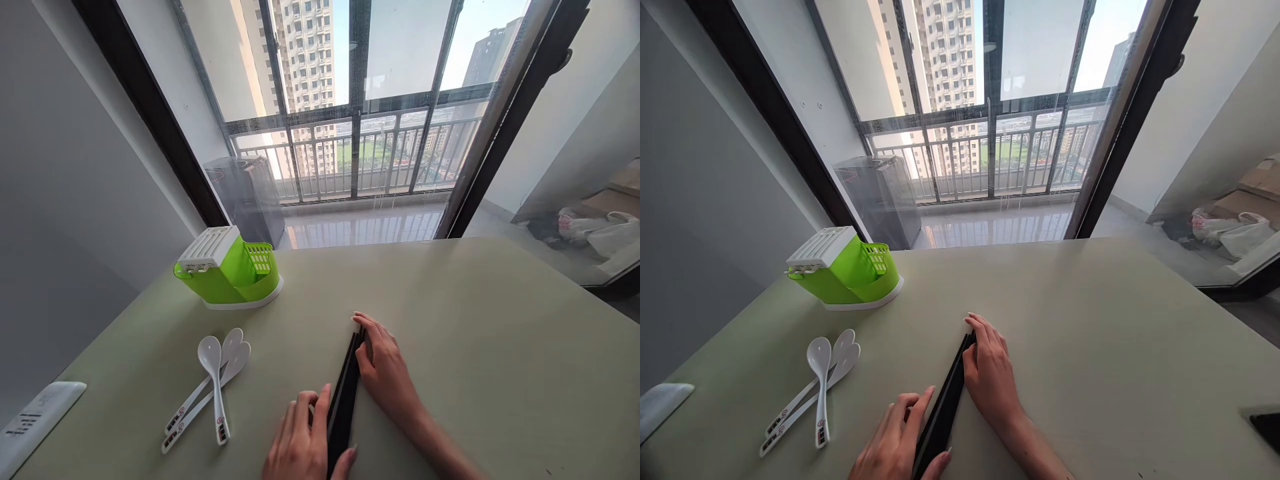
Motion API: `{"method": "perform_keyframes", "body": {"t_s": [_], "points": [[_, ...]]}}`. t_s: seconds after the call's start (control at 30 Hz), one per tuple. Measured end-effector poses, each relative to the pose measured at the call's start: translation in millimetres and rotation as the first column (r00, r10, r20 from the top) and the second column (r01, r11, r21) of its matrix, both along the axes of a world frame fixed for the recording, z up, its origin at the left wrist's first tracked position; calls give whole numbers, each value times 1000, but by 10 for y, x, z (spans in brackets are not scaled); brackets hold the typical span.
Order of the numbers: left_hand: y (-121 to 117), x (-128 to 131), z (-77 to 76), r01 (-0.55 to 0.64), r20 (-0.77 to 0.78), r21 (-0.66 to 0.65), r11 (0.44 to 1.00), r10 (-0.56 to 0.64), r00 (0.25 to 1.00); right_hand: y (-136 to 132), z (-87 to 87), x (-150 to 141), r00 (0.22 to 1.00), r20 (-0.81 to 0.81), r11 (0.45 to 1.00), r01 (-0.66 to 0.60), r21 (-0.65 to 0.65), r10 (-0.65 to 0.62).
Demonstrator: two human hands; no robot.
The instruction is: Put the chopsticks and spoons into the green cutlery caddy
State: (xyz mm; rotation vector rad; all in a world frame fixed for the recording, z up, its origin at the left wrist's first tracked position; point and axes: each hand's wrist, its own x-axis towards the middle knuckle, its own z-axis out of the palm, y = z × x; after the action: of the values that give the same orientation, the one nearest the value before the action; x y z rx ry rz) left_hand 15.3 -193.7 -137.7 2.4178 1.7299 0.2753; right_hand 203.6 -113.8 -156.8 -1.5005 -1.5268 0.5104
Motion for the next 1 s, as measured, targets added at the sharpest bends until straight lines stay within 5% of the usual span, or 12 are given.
{"method": "perform_keyframes", "body": {"t_s": [0.27,0.47,0.67,1.0], "points": [[360,-633,285,-189,85,281,941,172,981,-10,117,4,987,-159,993,-38,-112,20],[502,-1095,194,-328,-21,395,858,365,931,-40,190,37,957,-287,984,-95,-149,49],[530,-1224,148,-422,-46,449,787,492,869,-21,190,56,941,-339,987,-69,-146,16],[501,-1250,243,-497,61,324,805,507,860,146,193,391,977,-215,985,-43,-170,6]]}}
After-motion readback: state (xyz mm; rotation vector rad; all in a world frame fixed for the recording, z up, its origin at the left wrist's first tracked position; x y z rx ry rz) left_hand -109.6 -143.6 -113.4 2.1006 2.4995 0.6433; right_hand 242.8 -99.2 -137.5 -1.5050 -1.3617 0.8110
